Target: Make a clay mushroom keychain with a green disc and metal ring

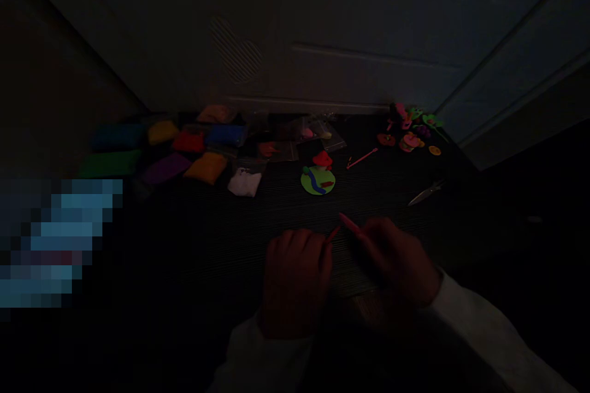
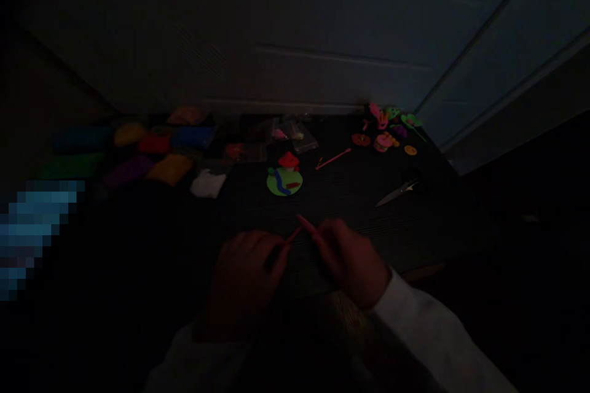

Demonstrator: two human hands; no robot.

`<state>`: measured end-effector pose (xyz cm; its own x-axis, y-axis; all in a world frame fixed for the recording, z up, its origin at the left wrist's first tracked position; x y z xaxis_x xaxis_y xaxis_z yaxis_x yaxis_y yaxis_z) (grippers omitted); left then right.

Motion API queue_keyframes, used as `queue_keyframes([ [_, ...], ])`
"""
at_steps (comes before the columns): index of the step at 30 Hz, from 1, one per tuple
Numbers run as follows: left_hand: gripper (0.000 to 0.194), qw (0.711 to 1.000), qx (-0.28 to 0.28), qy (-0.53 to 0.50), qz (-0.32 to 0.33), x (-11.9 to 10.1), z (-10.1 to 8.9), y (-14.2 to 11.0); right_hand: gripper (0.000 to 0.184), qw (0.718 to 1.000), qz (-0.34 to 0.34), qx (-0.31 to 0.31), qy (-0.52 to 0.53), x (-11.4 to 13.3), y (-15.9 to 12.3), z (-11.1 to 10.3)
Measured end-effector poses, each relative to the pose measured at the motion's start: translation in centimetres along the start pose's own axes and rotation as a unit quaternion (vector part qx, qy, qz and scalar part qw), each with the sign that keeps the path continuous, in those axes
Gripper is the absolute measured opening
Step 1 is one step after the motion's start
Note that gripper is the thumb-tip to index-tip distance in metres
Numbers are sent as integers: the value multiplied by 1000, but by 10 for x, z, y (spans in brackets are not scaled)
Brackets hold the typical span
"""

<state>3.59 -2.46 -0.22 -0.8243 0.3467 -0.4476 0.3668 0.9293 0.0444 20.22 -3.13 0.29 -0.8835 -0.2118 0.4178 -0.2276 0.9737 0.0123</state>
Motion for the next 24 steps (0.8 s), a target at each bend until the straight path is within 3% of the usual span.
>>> queue_keyframes([
  [6,18,1000,0,14,-6,-2,3,2,14,999,-41,26,-10,14,-10,14],
  [24,13,1000,-30,-1,-8,-7,7,2,17,993,-83,55,-68,23,-11,17],
])
Point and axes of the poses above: each hand's wrist, its own y-axis towards the middle knuckle, its own z-axis out of the palm, x = y × z, the point moved 4 cm from there along y, towards the middle knuckle, and after that the axes turned 8 degrees about x, right-handed, at the moved point
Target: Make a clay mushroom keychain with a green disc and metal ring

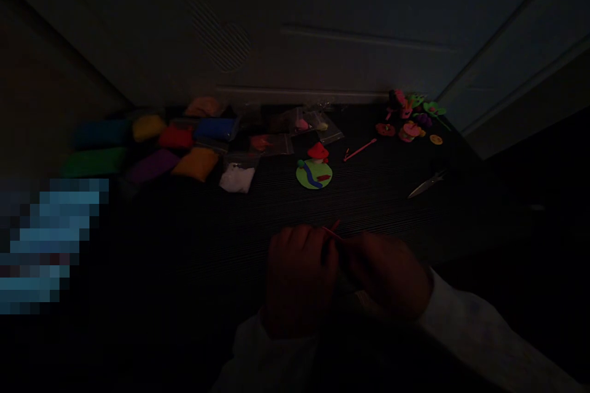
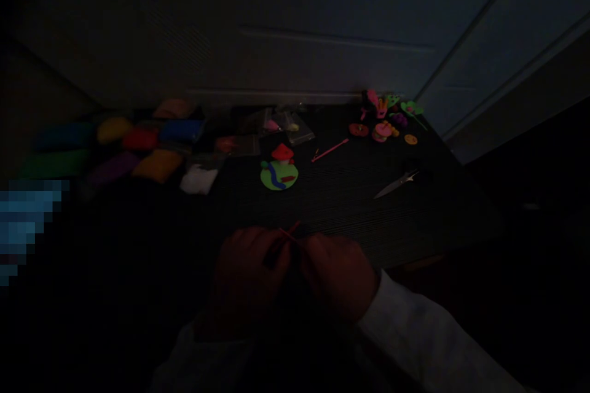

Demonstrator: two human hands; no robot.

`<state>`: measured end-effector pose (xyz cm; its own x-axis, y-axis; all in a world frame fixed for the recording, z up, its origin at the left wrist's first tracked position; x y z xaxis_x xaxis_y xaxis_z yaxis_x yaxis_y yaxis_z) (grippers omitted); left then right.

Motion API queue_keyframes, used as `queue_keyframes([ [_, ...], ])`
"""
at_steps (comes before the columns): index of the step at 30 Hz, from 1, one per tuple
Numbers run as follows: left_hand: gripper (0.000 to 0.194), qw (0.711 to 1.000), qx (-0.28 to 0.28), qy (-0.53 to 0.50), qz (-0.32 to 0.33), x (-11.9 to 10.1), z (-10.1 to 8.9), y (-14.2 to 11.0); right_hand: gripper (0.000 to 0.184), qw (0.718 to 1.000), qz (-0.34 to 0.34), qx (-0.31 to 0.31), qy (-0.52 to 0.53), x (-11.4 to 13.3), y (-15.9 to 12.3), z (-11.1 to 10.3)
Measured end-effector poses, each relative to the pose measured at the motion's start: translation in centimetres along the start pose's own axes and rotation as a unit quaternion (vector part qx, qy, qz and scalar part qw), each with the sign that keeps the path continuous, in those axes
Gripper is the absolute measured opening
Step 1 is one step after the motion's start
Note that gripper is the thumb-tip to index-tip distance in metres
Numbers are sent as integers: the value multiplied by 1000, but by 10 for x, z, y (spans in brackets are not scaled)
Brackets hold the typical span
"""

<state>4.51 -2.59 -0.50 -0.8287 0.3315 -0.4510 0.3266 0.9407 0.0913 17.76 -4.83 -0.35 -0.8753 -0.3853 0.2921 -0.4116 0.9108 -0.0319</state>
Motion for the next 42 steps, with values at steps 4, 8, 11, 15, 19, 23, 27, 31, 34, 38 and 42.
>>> queue_keyframes([
  [4,13,1000,3,-1,1,0,1,0,17,1000,-2,-2,-6,0,0,0],
  [8,13,1000,7,4,0,0,0,1,18,1000,6,-3,-17,2,0,0],
  [11,13,1000,9,8,3,0,0,1,17,999,19,3,-27,5,2,1],
  [15,13,1000,14,14,0,0,0,1,13,999,29,19,-34,9,3,1],
  [19,13,1000,19,15,-1,0,0,1,11,998,33,31,-36,9,0,1],
  [23,14,1000,20,15,-6,0,1,2,12,998,38,39,-36,9,2,1],
  [27,13,1000,20,10,-5,1,1,2,10,997,38,40,-44,11,5,0],
  [31,13,1000,20,3,-1,1,1,0,10,997,40,40,-52,12,7,0],
  [34,15,1000,23,-1,-4,2,0,1,10,997,36,38,-52,12,8,-1],
  [38,14,1000,27,-15,-3,1,0,1,11,998,36,35,-42,10,8,0],
  [42,11,998,3,-53,-17,5,-3,-4,9,999,22,23,-16,8,6,1],
])
Point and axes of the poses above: each hand's wrist, its own y-axis towards the middle knuckle, its own z-axis out of the palm, x = y × z, the point moved 4 cm from there along y, towards the middle knuckle, and after that the axes turned 8 degrees about x, right-handed, at the moved point
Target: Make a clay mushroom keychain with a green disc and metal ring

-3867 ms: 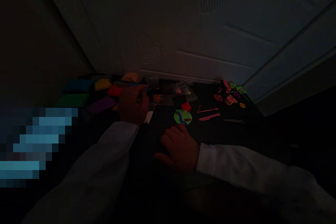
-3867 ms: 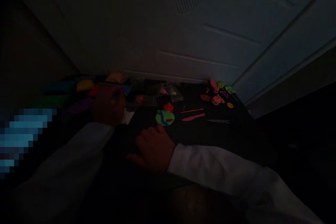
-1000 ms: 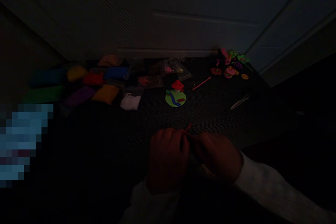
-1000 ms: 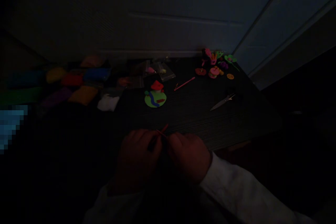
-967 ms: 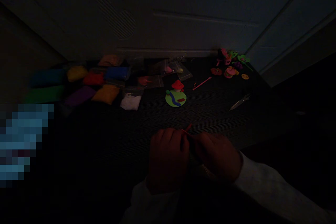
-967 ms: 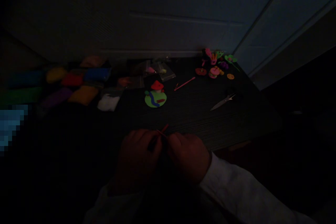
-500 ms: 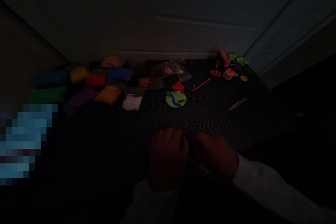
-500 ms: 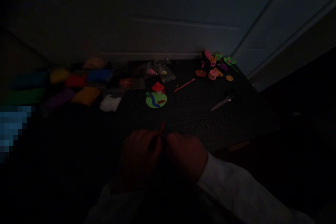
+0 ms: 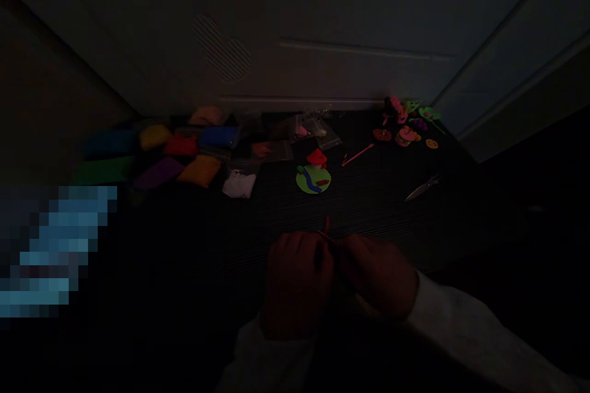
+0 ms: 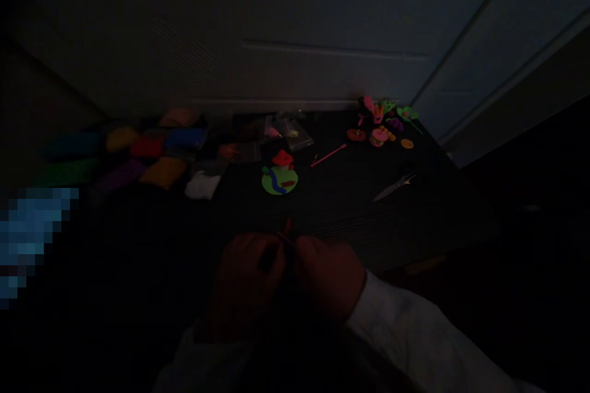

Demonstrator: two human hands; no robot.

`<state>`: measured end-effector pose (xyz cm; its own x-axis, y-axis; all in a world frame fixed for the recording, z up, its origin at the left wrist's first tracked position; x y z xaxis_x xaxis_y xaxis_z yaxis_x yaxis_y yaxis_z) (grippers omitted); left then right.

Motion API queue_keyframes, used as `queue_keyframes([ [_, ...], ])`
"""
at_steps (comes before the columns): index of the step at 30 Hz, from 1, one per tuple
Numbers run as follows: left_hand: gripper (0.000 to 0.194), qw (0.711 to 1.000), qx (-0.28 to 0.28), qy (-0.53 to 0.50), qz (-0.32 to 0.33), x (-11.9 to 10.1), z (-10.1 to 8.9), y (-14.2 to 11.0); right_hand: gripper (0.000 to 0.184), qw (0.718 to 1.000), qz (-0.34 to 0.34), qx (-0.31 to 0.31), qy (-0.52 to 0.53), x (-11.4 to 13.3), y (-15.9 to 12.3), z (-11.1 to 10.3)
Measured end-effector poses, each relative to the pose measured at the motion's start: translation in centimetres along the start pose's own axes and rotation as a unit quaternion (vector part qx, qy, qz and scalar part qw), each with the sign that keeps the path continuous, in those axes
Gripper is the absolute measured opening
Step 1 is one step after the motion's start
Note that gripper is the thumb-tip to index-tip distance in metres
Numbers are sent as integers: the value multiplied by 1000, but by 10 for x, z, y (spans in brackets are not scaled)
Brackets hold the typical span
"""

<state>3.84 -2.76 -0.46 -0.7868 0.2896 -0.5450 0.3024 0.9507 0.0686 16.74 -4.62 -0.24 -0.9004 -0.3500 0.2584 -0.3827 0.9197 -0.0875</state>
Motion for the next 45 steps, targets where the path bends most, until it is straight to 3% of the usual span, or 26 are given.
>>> queue_keyframes([
  [5,11,995,-58,-71,-45,15,-22,0,17,998,4,-55,29,-27,-7,-9],
  [9,23,987,-111,-99,-66,22,-58,13,22,991,65,-117,-3,-79,2,-27],
  [12,24,983,-138,-106,-62,22,-88,30,25,989,63,-132,-34,-104,17,-37],
  [14,23,981,-150,-106,-60,23,-105,45,26,987,56,-146,-47,-108,23,-40],
  [17,27,982,-158,-99,-41,24,-121,71,27,987,25,-153,-47,-95,24,-41],
  [20,24,990,-122,-65,-4,29,-117,97,24,991,-54,-115,-31,-68,22,-39],
  [23,18,999,-18,-5,38,40,-93,113,30,989,-136,-61,-14,-41,25,-35],
  [26,22,994,66,53,69,55,-69,116,34,983,-185,-24,0,-26,35,-32],
  [30,23,986,102,87,98,70,-54,113,21,977,-212,-6,25,-22,50,-27],
  [34,20,987,90,69,116,77,-56,113,13,974,-220,-12,53,-24,55,-23],
  [39,22,996,25,5,86,87,-71,111,13,972,-215,-26,86,-25,56,-22],
  [42,17,996,-22,-59,65,89,-87,110,13,972,-208,-26,108,-26,57,-21],
  [45,20,983,-109,-144,21,87,-112,113,13,969,-203,-29,140,-26,57,-20],
])
Point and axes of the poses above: each hand's wrist, its own y-axis towards the middle knuckle, its own z-axis out of the palm, x = y × z, the point moved 4 cm from there along y, towards the middle knuckle, and after that the axes turned 8 degrees about x, right-handed, at the moved point
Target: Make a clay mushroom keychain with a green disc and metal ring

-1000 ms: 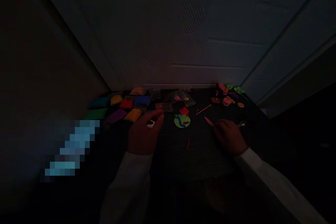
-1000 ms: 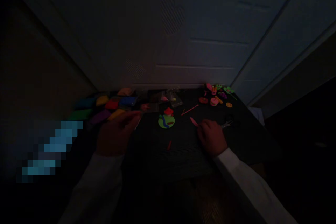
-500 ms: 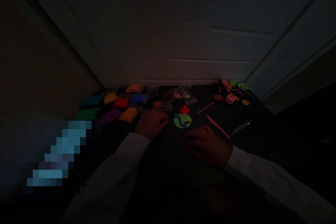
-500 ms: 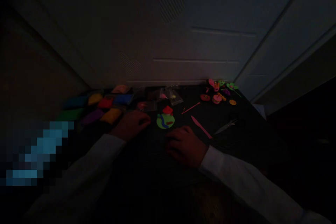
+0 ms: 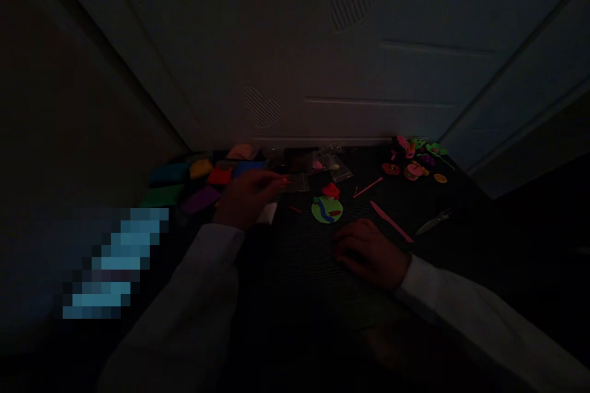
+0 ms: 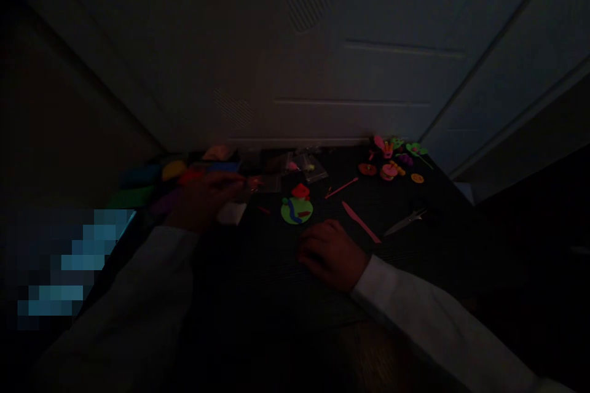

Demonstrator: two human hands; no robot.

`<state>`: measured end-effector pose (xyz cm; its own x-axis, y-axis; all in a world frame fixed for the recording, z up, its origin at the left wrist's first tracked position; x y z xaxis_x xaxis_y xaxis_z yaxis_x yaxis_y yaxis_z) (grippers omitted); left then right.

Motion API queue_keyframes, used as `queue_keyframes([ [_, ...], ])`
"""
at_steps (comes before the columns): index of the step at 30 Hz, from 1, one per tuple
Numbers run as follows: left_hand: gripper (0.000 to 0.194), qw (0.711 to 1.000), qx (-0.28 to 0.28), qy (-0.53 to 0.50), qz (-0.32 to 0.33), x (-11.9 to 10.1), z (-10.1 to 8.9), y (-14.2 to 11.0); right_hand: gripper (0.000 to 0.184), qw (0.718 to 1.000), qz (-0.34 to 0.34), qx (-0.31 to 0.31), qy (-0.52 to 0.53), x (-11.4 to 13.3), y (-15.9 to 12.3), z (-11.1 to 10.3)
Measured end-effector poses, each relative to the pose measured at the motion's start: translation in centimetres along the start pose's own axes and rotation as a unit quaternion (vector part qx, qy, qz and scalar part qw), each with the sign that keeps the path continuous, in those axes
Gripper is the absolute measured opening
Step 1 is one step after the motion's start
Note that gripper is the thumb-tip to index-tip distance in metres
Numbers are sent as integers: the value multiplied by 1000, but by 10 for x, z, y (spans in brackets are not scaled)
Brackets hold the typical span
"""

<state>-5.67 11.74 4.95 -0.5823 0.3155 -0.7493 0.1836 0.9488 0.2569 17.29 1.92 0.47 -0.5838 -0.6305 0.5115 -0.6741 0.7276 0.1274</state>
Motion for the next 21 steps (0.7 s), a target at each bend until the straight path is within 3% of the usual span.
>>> queue_keyframes([
  [3,27,990,-102,-96,-30,-20,-16,16,11,999,4,-22,42,1,1,-2],
  [6,36,973,-134,-188,-15,-53,-17,35,10,993,18,-78,92,3,5,-21],
  [10,27,969,-75,-230,45,-106,-15,44,11,959,39,-234,156,16,21,-83],
  [12,17,973,-43,-210,81,-127,-23,35,11,931,26,-308,196,29,30,-115],
  [14,8,975,-34,-181,123,-140,-36,23,13,906,-5,-342,249,43,43,-138],
  [15,7,975,-45,-167,138,-144,-43,16,16,896,-24,-344,280,49,50,-145],
  [18,9,980,-103,-134,103,-145,-61,0,21,871,-65,-312,375,64,70,-149],
  [21,8,983,-55,-114,135,-153,-58,-10,18,832,-79,-246,491,71,79,-138],
])
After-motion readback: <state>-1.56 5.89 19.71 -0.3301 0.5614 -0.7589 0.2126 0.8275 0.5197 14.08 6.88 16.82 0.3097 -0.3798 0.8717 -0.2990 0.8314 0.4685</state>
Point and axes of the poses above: each hand's wrist, its own y-axis towards the middle knuckle, its own z-axis out of the palm, x = y × z, the point moved 4 cm from there along y, towards the middle knuckle, and after that the axes turned 8 degrees about x, right-handed, at the moved point
